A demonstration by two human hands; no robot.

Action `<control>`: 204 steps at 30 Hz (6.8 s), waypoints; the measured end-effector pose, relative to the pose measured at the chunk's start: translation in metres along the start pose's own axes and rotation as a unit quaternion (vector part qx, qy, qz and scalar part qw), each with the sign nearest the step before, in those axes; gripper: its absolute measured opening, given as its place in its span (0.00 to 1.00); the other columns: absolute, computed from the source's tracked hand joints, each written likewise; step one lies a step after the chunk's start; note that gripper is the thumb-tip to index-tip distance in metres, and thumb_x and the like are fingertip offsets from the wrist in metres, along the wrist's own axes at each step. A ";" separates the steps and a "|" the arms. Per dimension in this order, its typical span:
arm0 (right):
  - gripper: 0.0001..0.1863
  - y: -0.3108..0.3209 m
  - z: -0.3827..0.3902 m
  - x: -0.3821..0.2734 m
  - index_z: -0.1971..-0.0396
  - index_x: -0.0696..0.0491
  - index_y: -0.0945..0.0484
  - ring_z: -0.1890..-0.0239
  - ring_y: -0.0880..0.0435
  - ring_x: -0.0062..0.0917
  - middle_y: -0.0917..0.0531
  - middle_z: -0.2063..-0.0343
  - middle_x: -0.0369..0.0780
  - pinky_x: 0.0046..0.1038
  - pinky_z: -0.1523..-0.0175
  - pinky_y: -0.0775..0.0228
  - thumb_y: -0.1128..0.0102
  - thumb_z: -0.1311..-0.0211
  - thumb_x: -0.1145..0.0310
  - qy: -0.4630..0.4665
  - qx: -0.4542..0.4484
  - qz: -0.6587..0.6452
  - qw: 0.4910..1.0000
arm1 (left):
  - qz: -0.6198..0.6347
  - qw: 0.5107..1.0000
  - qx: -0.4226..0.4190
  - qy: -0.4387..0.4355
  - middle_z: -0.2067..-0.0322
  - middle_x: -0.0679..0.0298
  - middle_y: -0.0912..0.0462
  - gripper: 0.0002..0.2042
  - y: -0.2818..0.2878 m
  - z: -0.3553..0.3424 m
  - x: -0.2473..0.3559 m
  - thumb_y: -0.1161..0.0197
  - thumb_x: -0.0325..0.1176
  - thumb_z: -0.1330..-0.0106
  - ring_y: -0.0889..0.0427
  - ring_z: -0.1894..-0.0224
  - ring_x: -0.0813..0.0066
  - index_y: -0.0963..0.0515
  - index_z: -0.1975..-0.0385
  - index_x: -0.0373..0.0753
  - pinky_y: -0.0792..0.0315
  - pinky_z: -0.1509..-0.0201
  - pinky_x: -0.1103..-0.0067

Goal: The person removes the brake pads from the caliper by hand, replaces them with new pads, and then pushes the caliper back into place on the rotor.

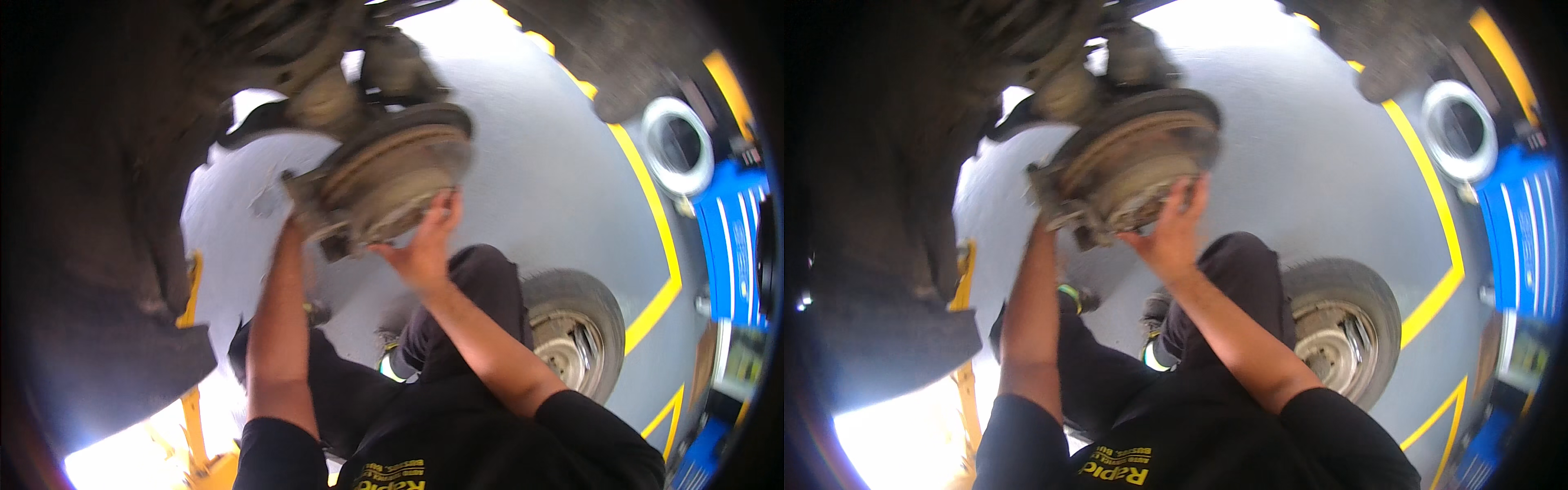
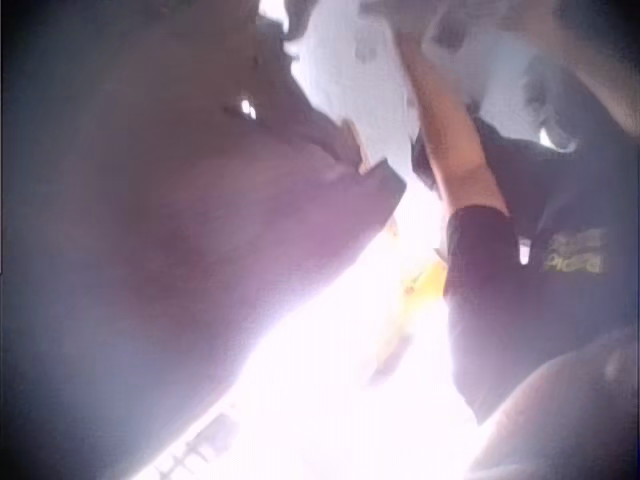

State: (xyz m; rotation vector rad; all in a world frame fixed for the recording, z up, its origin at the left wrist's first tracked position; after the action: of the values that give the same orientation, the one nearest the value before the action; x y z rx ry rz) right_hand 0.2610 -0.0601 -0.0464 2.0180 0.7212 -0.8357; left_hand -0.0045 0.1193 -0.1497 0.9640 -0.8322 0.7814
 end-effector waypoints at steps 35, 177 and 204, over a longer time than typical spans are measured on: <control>0.17 0.426 0.222 0.358 0.54 0.56 0.16 0.51 0.15 0.45 0.14 0.56 0.50 0.41 0.43 0.24 0.34 0.40 0.64 -0.471 -0.366 0.288 0.749 | -0.119 0.971 0.106 -0.181 0.39 0.63 0.21 0.21 0.115 0.148 0.207 0.44 0.42 0.22 0.23 0.44 0.74 0.27 0.37 0.37 0.33 0.43 0.76; 0.19 0.060 -0.013 -0.049 0.51 0.53 0.21 0.70 0.12 0.26 0.14 0.61 0.41 0.26 0.68 0.20 0.27 0.41 0.70 0.082 -0.136 -0.096 0.983 | -0.179 0.913 0.319 -0.182 0.69 0.55 0.12 0.11 -0.035 0.250 0.152 0.25 0.29 0.40 0.08 0.65 0.67 0.20 0.62 0.33 0.18 0.67 0.77; 0.38 0.012 -0.017 -0.113 0.43 0.49 0.26 0.57 0.22 0.36 0.21 0.59 0.39 0.39 0.58 0.35 0.21 0.55 0.54 0.232 -0.002 0.030 0.972 | -0.279 0.867 0.371 -0.182 0.64 0.52 0.15 0.15 -0.048 0.232 0.151 0.29 0.30 0.42 0.13 0.63 0.49 0.20 0.55 0.37 0.18 0.61 0.63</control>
State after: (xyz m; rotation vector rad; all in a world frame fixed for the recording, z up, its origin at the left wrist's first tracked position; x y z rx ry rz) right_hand 0.2056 -0.0731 0.0534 2.2447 0.9080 -0.3217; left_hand 0.0498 -0.0814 0.0400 1.9861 -0.5009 0.3970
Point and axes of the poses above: each hand's wrist, its own z-axis away from the middle knuckle, its own y-axis out of the back of the hand, x = y × z, the point moved 9 cm from there along -z, towards the middle knuckle
